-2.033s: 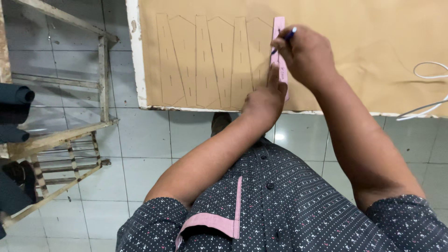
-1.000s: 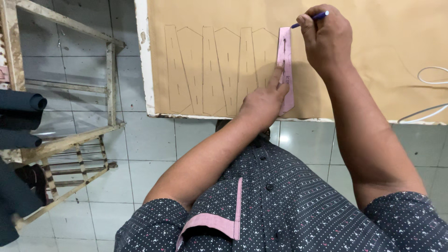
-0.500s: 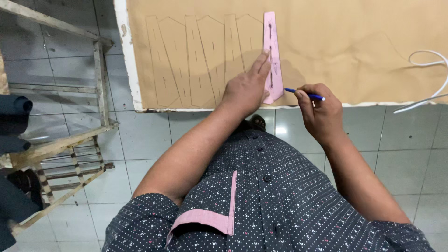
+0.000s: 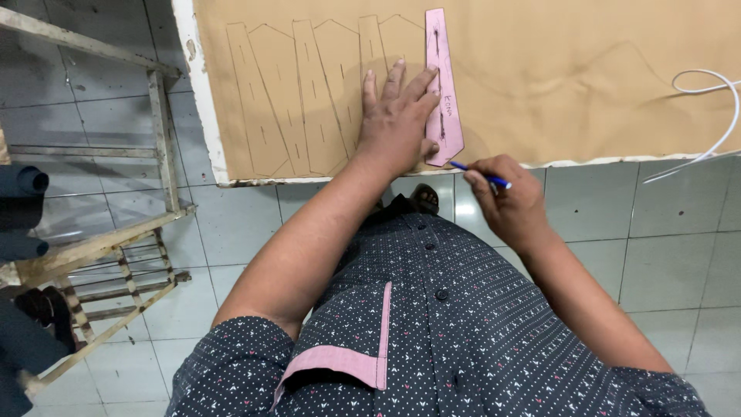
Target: The person holds a pink paper pattern piece on a large sheet of brown kraft paper and traces around and along its edges with a pen, repositioning the pattern piece and flipping it over to trace additional lines onto the paper below.
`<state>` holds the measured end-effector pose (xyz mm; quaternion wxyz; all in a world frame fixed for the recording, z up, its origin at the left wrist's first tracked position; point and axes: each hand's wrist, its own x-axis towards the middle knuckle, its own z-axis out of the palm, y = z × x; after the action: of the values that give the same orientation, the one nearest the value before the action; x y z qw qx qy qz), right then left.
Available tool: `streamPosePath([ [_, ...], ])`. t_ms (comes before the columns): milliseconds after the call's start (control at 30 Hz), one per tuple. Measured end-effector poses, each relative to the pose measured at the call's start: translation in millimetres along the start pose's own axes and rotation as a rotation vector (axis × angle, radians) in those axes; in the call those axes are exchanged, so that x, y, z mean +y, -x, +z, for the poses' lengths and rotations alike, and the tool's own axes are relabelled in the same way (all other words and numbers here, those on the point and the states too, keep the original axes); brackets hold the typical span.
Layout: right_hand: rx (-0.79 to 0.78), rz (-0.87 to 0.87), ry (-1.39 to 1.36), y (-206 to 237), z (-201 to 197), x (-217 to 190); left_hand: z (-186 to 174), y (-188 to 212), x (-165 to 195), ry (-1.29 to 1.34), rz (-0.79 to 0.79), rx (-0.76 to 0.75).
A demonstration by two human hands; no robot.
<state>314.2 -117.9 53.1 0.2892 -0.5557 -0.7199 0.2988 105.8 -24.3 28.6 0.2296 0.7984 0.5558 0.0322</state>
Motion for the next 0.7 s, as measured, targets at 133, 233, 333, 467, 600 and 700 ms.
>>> streamPosePath([
  [133, -0.047, -0.079, -0.028, 1, 1, -8, 2, -1, -1, 0.012, -0.002, 0.01],
  [233, -0.048, -0.101, -0.007, -2, 1, -11, 6, -3, -4, 0.022, 0.005, 0.039],
  [333, -0.074, -0.092, -0.018, -6, 3, -14, 9, -4, -8, 0.018, 0.018, 0.075],
  [467, -0.117, -0.156, -0.048, -11, 7, -16, 11, -4, -9, 0.039, 0.02, 0.07],
  [600, -0.043, -0.127, -0.056, -17, 6, -12, 10, -5, -10, 0.04, -0.004, 0.029],
  [700, 0.042, -0.095, -0.008, -24, 4, -6, 9, -4, -10, 0.067, -0.018, 0.024],
])
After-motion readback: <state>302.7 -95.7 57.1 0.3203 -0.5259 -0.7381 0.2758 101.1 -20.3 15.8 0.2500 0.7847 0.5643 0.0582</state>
